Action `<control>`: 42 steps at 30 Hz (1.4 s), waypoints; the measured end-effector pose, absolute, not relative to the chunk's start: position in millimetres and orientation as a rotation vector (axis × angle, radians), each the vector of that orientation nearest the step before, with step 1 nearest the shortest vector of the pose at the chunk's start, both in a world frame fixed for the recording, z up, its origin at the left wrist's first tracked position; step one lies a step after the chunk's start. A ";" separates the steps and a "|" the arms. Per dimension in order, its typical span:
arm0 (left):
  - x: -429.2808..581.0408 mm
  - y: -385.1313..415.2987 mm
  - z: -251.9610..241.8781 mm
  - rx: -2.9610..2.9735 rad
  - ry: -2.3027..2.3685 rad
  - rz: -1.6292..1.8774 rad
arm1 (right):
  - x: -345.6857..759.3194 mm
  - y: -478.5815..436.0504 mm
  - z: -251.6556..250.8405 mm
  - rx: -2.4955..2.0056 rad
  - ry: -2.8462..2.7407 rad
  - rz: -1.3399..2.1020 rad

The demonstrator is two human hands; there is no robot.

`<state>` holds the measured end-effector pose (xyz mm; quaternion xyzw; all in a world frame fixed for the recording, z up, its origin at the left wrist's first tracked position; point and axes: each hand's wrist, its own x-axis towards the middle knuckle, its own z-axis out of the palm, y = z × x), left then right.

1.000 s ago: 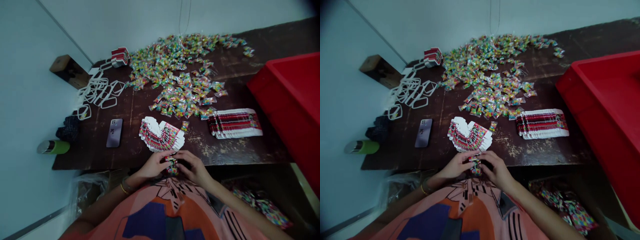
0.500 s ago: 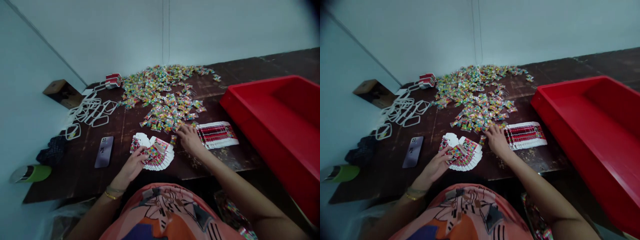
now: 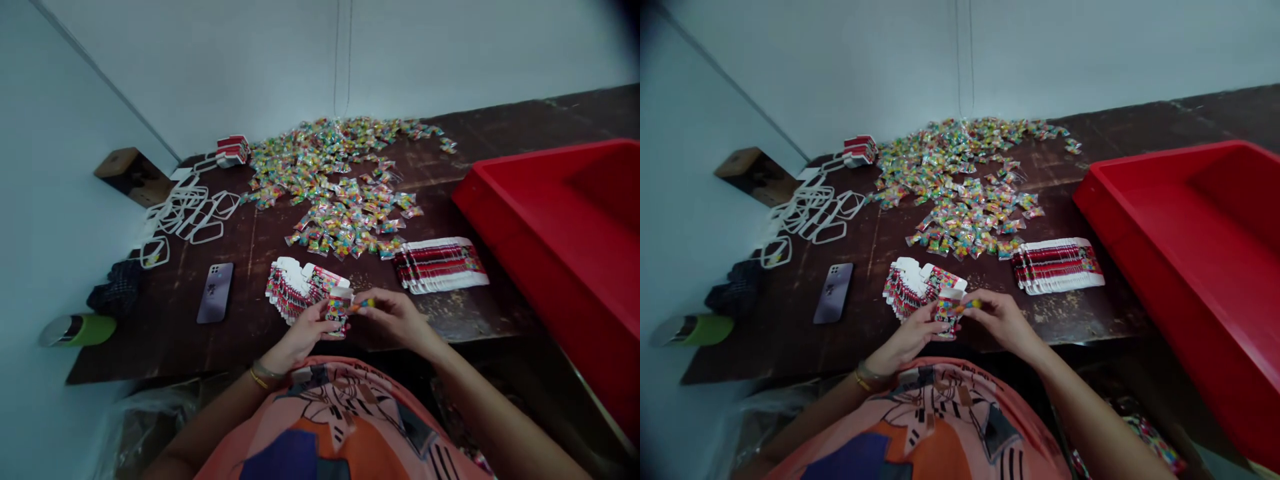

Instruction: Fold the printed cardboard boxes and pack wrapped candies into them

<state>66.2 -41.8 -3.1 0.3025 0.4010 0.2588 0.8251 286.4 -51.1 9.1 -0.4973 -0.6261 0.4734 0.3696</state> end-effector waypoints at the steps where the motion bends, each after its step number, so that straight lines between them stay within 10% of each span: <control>1: 70.0 -43.5 -2.4 0.678 0.863 0.512 | 284.4 -49.9 14.8 -1.281 -1.626 1.175; 10: 81.1 -51.7 11.4 0.788 0.838 0.398 | 280.7 -35.4 32.0 -1.287 -2.237 0.699; 17: 82.9 -53.5 3.2 0.715 0.950 0.527 | 245.5 -69.7 3.2 -1.440 -1.664 0.581; 30: 78.5 -44.1 7.3 0.721 0.896 0.542 | 267.7 -68.8 3.3 -0.837 -0.384 2.067; 42: 79.7 -36.8 12.2 1.018 1.008 0.542 | 258.0 -52.4 18.8 -1.088 -1.473 1.420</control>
